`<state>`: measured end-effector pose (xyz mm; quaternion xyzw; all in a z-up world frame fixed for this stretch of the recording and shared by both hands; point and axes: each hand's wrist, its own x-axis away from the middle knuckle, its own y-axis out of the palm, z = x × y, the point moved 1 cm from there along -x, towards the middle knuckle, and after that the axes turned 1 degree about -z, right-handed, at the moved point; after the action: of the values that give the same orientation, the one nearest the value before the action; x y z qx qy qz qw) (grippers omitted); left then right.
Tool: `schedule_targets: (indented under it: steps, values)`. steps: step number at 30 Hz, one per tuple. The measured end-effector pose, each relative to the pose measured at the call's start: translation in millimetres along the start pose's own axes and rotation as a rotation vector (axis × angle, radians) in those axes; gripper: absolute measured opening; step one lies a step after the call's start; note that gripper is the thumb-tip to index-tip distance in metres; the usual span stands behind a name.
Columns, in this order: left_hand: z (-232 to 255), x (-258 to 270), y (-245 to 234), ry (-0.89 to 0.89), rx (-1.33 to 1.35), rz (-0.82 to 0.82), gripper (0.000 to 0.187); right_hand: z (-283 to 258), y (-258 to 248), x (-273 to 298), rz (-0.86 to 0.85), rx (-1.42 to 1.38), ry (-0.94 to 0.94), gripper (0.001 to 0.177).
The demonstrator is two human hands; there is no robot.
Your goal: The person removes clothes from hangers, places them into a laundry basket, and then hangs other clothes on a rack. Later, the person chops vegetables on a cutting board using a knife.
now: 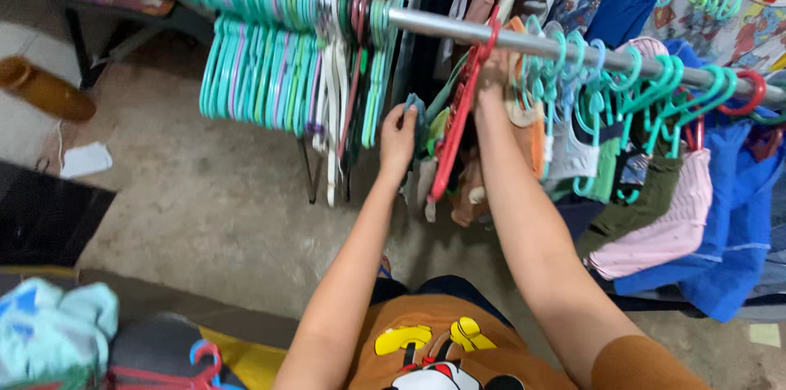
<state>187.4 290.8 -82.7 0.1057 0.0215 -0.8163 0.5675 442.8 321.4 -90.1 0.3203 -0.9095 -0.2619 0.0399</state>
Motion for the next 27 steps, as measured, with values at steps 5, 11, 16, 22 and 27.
schedule_targets:
  steps: [5,11,16,22,27]
  values:
    - [-28,-44,24,-0.016,-0.117,0.014,0.035,0,-5,-40,-0.225,-0.217,0.187,0.044]
    - [-54,-92,49,-0.058,-0.087,0.083,0.046,7,17,-75,-0.715,-0.133,0.374,0.044]
    - [-69,-111,55,0.016,-0.242,0.284,0.053,10,-26,-54,-0.505,-0.210,0.357,0.042]
    - [-58,-113,50,-0.079,-0.165,0.147,0.044,21,-53,-51,-0.448,-0.191,0.314,0.041]
    - [-67,-117,46,-0.039,-0.203,0.131,0.040,40,-64,-55,-0.449,-0.191,0.310,0.041]
